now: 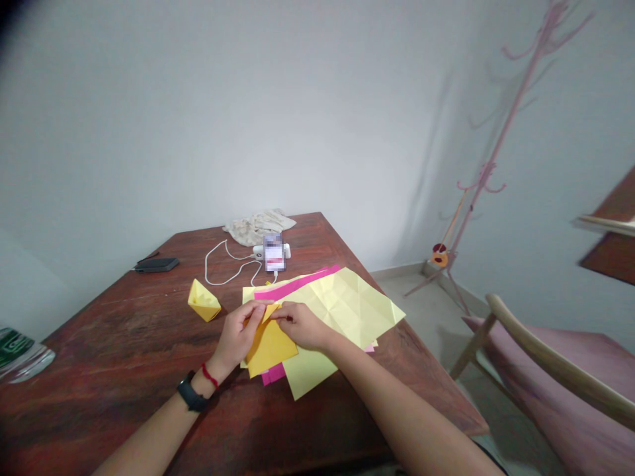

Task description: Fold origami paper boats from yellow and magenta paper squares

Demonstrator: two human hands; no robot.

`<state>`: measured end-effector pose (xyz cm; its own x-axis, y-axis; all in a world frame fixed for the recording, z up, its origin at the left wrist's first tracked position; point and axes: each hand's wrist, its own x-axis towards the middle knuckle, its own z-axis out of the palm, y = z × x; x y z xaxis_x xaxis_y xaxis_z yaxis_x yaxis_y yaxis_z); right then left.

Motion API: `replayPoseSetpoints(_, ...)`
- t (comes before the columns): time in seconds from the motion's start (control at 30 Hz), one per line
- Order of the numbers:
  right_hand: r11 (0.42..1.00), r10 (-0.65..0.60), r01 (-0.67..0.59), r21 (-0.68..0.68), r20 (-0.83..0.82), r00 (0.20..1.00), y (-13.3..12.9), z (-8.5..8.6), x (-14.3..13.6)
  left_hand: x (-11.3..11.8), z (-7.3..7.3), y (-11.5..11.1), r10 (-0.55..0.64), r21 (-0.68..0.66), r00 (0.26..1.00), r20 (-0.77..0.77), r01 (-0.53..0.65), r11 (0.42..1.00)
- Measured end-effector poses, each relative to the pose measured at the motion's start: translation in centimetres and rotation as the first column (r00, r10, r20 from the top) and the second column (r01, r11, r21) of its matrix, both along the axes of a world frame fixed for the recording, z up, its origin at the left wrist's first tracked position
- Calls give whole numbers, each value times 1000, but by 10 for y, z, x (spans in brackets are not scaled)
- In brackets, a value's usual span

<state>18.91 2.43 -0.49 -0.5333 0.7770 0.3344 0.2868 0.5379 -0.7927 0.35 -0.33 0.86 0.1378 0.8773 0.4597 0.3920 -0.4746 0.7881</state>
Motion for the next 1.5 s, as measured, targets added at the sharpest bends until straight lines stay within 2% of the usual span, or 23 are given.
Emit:
replayPoseSetpoints(0.47,998,-59,59,-1,-76,995,2,-4,-1,2,0,0,31,15,999,8,-31,999)
replayPoseSetpoints(0.77,998,-61,61,-6,-55,997,2,-2,0,3,-1,0,-51,-18,999,11,51,999)
replayPoseSetpoints(1.0,987,-148,141,-79,-93,985,0,0,0,4,-8,1,-79,-5,997,4,79,997)
replayPoseSetpoints(1.13,990,-124,114,-85,-127,984,0,0,1,3,-9,2,-70,8,998,6,70,997)
replayPoseSetpoints(1.33,996,-84,80,-25,-169,982,3,1,1,3,-8,4,-53,44,999,-11,54,998)
replayPoseSetpoints(1.5,958,-192,112,-263,-302,934,6,-4,0,3,-9,4,-57,74,997,-46,60,995)
